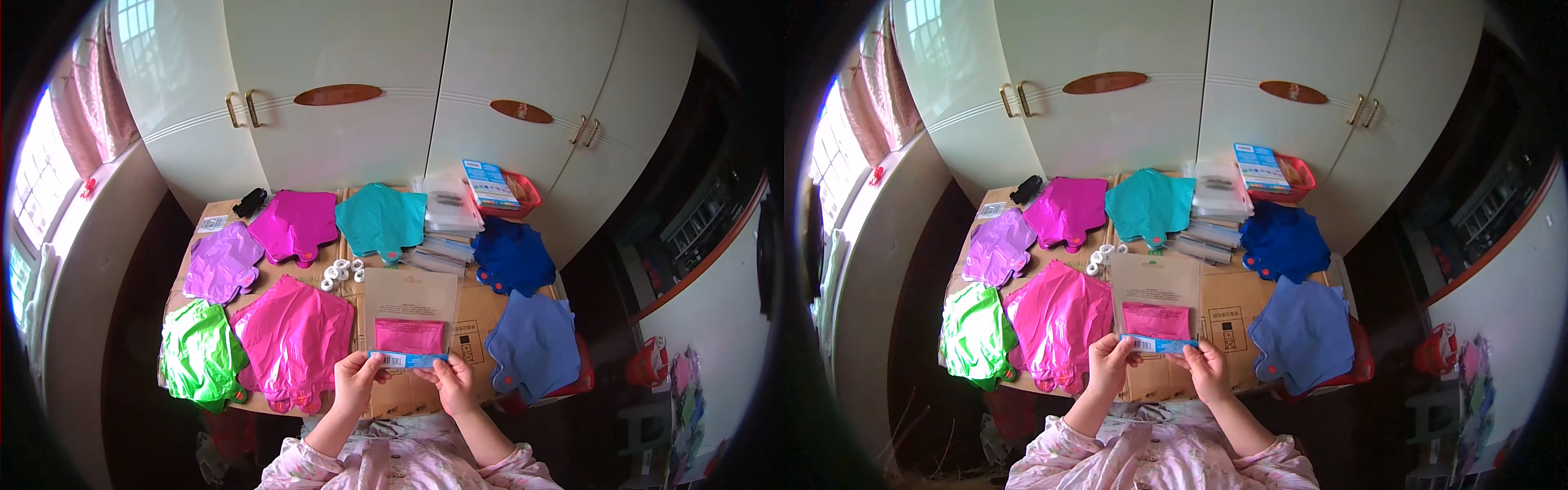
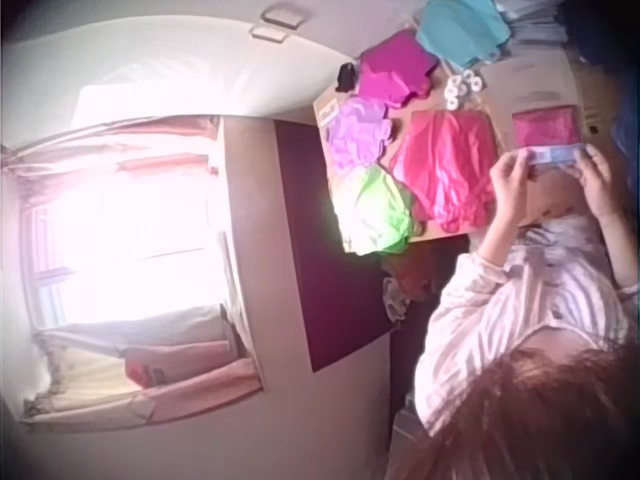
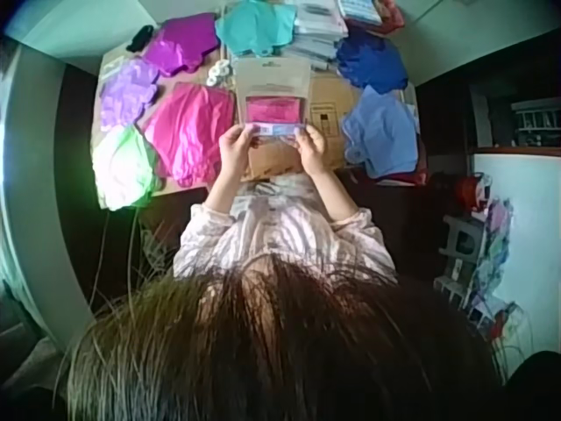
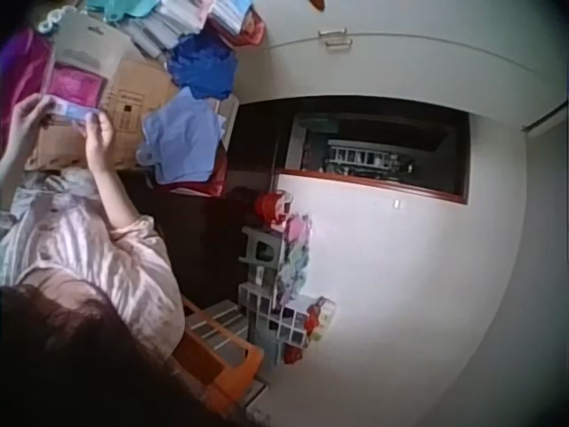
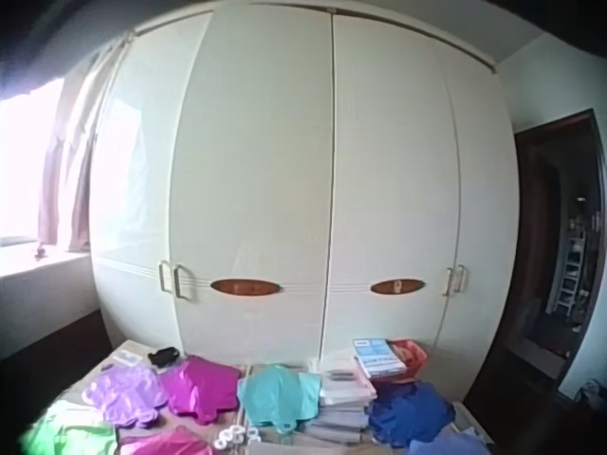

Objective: Folding and inserting colored plastic sheets into cardboard backings and clear plastic sleeves.

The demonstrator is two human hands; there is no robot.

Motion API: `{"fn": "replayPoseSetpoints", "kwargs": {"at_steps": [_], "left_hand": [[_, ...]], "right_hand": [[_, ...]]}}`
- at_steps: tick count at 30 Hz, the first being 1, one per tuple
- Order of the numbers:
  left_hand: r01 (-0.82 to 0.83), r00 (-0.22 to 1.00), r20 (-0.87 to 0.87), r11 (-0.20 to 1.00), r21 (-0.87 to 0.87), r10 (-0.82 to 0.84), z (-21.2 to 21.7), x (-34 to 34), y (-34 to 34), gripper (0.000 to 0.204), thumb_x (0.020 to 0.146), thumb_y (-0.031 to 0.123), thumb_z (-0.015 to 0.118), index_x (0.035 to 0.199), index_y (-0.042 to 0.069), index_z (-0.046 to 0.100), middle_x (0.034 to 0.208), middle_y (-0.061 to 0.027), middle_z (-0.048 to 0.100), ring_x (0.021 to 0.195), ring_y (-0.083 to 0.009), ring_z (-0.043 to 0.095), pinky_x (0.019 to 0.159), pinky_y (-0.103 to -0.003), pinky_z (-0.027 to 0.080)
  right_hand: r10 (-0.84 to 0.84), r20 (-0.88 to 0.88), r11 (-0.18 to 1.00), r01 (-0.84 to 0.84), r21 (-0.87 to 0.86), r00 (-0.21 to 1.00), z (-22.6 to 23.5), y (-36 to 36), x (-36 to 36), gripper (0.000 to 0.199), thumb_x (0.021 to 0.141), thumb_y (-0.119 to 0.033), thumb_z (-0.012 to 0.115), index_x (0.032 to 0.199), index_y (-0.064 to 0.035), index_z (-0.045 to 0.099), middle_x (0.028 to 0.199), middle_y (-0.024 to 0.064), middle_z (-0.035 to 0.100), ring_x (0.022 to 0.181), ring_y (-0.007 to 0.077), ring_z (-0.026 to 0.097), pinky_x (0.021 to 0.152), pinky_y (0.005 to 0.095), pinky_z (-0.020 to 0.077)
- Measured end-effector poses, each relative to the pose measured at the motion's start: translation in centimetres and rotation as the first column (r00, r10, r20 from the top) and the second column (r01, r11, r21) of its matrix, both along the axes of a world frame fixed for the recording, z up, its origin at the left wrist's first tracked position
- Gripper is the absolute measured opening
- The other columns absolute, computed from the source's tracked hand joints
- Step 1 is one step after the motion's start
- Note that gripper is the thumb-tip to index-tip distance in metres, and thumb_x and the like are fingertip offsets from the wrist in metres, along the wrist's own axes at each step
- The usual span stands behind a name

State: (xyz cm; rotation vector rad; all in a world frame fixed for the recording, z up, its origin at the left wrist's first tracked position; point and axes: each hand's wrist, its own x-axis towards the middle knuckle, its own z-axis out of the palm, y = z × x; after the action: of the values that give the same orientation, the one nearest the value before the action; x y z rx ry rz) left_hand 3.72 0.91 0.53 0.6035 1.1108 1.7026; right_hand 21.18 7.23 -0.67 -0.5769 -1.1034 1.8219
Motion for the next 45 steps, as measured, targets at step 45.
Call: {"fn": "replayPoseSetpoints", "kwargs": {"at_steps": [45], "left_hand": [[-0.218, 0.146, -0.989, 0.976, 0.002, 0.034, -0.6, 0.6, 0.0, 0.039, 0.069, 0.016, 0.078, 0.099, -0.001, 0.061, 0.116, -0.0180, 0.055, 0.102, -0.0318, 0.059, 0.079, -0.037, 0.050]], "right_hand": [[-0.198, 0.367, 0.980, 0.181, 0.082, 0.909, -4.4, 0.2, 0.5, 0.017, 0.092, -0.004, 0.056, 0.108, 0.0026, 0.060, 0.087, 0.0092, 0.066, 0.074, 0.0136, 0.067, 0.067, 0.0253, 0.0557]]}}
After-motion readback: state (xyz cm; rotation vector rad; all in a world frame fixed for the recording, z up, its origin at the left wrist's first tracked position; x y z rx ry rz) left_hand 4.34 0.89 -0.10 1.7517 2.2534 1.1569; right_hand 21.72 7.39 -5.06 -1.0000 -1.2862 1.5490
